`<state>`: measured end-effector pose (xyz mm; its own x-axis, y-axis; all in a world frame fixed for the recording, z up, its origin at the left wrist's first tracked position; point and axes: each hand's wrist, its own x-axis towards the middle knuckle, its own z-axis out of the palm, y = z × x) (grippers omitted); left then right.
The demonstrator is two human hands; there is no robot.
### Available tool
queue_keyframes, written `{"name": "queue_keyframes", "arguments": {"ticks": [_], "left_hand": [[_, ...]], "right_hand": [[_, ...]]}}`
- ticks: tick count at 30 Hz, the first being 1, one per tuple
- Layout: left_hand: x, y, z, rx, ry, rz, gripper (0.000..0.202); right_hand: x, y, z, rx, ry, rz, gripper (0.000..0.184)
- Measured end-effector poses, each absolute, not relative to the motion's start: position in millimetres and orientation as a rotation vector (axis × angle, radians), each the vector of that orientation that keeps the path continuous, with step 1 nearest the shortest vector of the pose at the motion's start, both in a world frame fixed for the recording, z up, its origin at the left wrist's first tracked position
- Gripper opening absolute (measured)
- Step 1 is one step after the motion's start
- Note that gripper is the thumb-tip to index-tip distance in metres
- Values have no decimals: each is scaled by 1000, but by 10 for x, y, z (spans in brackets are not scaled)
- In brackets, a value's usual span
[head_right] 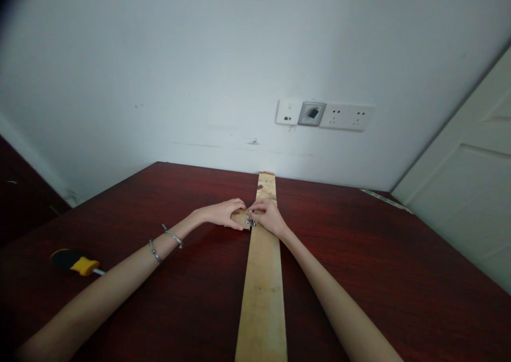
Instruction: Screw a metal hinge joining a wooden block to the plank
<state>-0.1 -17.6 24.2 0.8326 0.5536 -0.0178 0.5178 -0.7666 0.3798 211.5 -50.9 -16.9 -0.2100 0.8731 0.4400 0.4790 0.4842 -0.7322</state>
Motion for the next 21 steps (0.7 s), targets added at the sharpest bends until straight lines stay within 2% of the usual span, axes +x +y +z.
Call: {"name": "queue_keyframes", "arguments": {"ticks": [21], "left_hand": [[9,-174,208,2654,814,169,60]], "right_hand": [[2121,-501,-180,-1119,-1874,507,11]]}}
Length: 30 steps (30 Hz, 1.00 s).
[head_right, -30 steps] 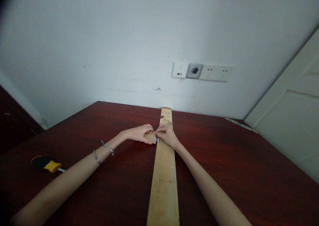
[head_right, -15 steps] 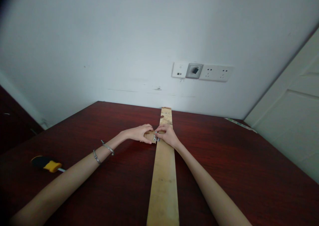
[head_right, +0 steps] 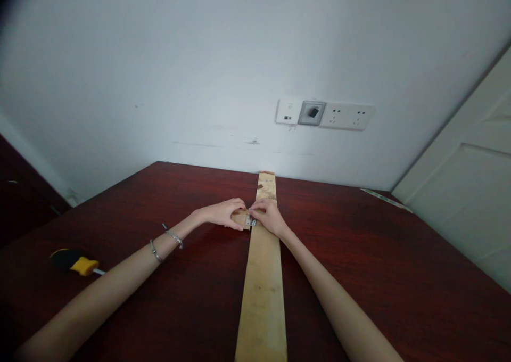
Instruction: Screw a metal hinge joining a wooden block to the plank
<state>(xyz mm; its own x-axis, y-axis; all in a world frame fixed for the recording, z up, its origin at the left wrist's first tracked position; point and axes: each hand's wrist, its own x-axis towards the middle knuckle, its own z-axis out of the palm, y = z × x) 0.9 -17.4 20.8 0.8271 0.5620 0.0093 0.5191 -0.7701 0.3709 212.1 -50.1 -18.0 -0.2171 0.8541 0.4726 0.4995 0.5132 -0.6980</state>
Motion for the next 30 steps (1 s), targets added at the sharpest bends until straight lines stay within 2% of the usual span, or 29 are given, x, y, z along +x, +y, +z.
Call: {"name": "queue_keyframes", "arguments": {"ticks": [12,30], "left_hand": [[17,-199,235,2652,751,282,51],[22,-215,218,2727,815,232,56]], "right_hand": [[2114,-526,-151,-1108,-1917,520,14],[2117,-522,-171,-1103,-1935,500,13]]}}
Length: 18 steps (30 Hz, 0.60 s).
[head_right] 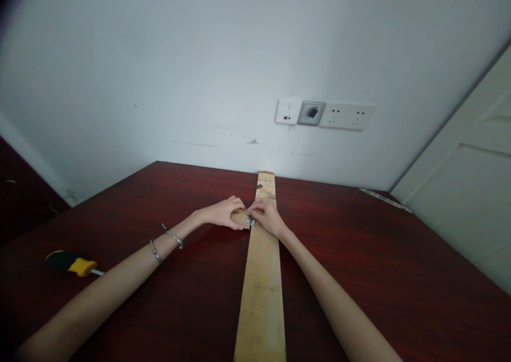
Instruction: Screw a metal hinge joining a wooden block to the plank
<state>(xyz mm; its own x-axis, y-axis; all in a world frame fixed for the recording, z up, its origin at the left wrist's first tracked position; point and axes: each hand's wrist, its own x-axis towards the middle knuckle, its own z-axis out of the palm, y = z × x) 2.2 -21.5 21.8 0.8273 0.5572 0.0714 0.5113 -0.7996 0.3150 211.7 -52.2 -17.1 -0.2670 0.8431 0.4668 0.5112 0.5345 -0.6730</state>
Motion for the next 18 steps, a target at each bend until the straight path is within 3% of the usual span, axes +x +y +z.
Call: {"name": "queue_keyframes", "arguments": {"ticks": [18], "left_hand": [[-6,-161,192,2668,757,176,58]], "right_hand": [[2112,-563,-113,-1149,-1913,491,10]]}}
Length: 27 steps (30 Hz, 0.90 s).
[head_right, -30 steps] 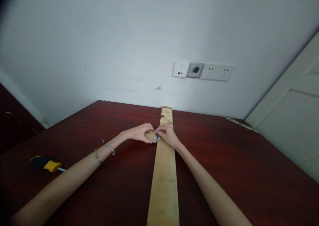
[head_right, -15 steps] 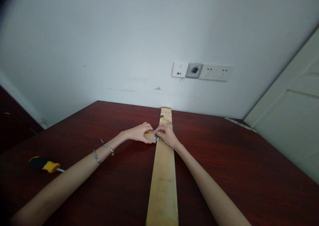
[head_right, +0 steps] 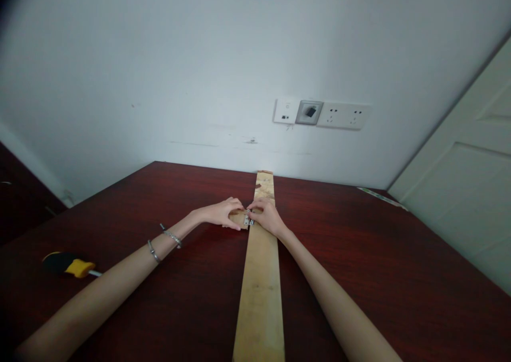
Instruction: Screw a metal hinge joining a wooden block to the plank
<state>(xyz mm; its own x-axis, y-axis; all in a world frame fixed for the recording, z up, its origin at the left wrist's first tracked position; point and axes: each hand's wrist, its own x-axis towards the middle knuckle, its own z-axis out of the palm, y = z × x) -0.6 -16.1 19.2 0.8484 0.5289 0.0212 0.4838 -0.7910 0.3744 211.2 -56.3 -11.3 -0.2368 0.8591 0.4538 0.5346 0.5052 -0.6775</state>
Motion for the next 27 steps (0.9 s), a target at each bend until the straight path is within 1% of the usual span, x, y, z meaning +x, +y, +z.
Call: {"name": "queue_keyframes", "arguments": {"ticks": [5,14,27], "left_hand": [[-15,-144,173,2672,770,139,62],[-9,-155,151,2667,829,144,68],[-2,-171,149,2696,844,178,63]], "right_hand": [[2115,-560,-118,-1155,-1910,498,12],[2144,-529,-153,-1145,-1914,511,8],[2118,-548,-121,-1100,-1937,505,9]]}}
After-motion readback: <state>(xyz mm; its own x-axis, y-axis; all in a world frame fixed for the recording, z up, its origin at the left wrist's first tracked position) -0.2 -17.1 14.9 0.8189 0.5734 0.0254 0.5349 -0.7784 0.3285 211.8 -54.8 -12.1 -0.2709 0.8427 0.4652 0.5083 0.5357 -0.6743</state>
